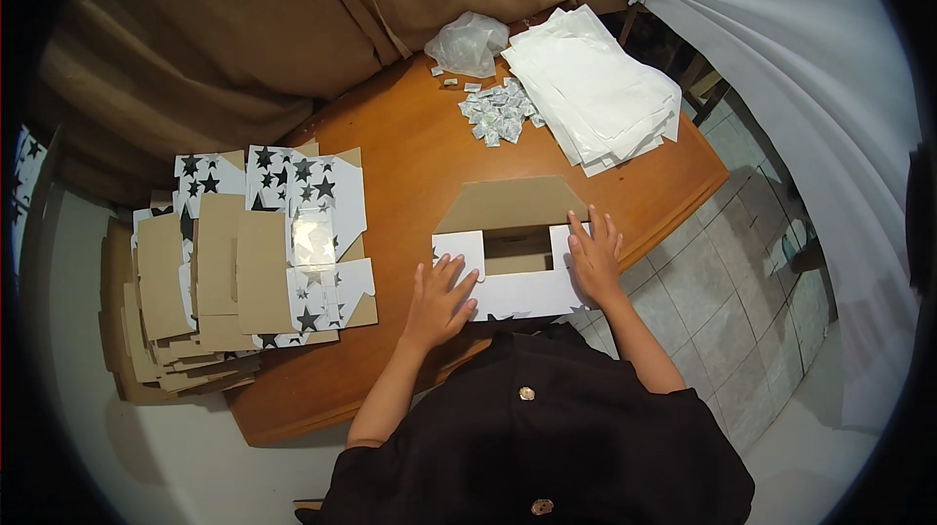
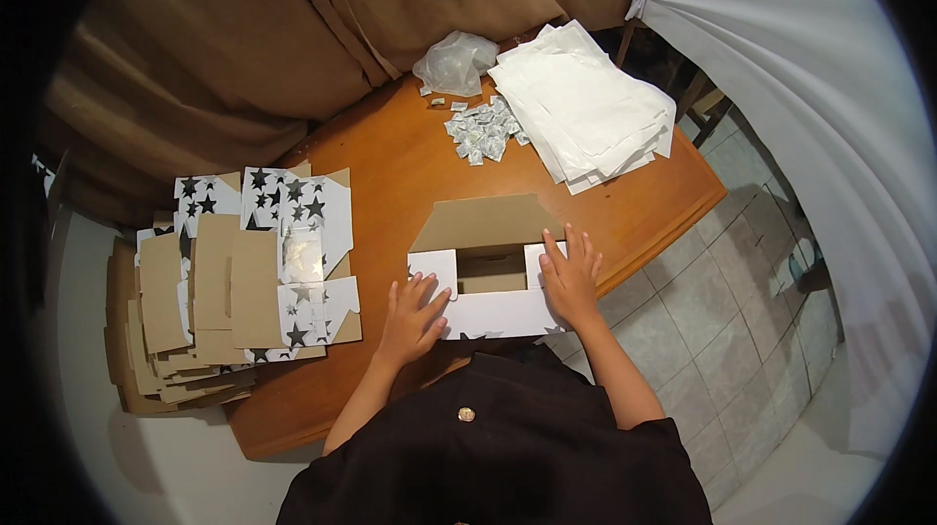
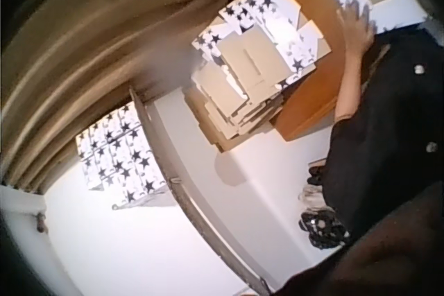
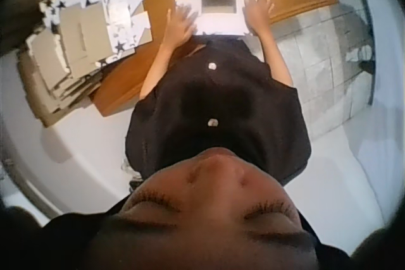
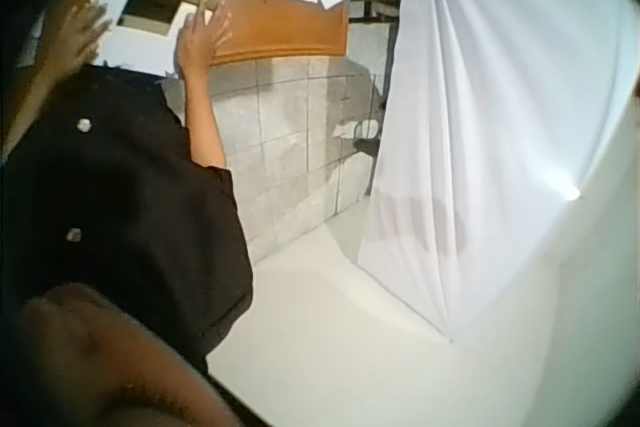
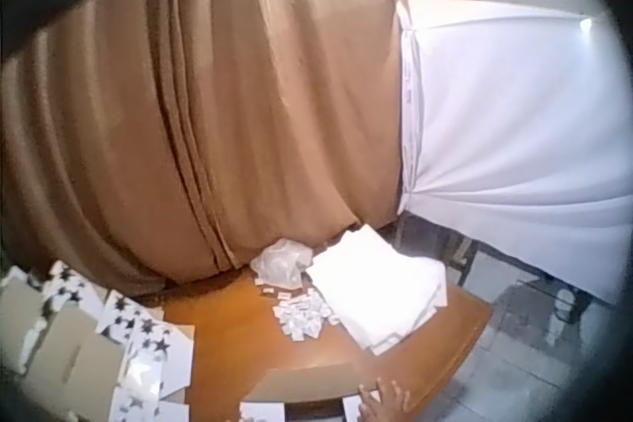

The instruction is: The person is folding flat cardboard sheets into shoe boxes, placing tissue paper inside, and stacking them on a shelf.

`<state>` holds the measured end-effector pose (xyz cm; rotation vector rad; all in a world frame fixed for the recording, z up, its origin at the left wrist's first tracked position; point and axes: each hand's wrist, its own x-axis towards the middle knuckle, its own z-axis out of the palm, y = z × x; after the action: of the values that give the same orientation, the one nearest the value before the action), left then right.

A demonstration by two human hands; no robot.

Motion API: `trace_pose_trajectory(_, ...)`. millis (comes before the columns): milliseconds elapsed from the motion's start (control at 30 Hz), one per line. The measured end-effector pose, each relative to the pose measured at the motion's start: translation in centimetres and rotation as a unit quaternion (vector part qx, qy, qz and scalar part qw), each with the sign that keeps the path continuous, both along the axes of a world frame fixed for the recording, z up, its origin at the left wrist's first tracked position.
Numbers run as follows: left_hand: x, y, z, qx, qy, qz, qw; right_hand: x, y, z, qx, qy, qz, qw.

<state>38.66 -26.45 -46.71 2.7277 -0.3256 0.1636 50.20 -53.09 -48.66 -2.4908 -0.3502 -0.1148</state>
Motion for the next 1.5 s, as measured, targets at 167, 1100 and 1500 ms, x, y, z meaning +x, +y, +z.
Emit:
trace_pose_trajectory(167,-0.1,-0.6,-1.2,0.047,0.043,0.069,0.996,0.4,-0.3,-0.7,0.104,-0.007,0.034,0.994)
trace_pose_trajectory(1100,4.4,-1.0,-0.9,-0.127,0.084,0.27,0.951,0.3,0.1,-0.8,0.01,0.066,-0.04,0.997)
trace_pose_trajectory(1500,4.5,5.7,-6.2,-0.519,0.13,0.33,0.778,5.3,-7.1,-3.8,0.279,0.309,-0.072,0.906)
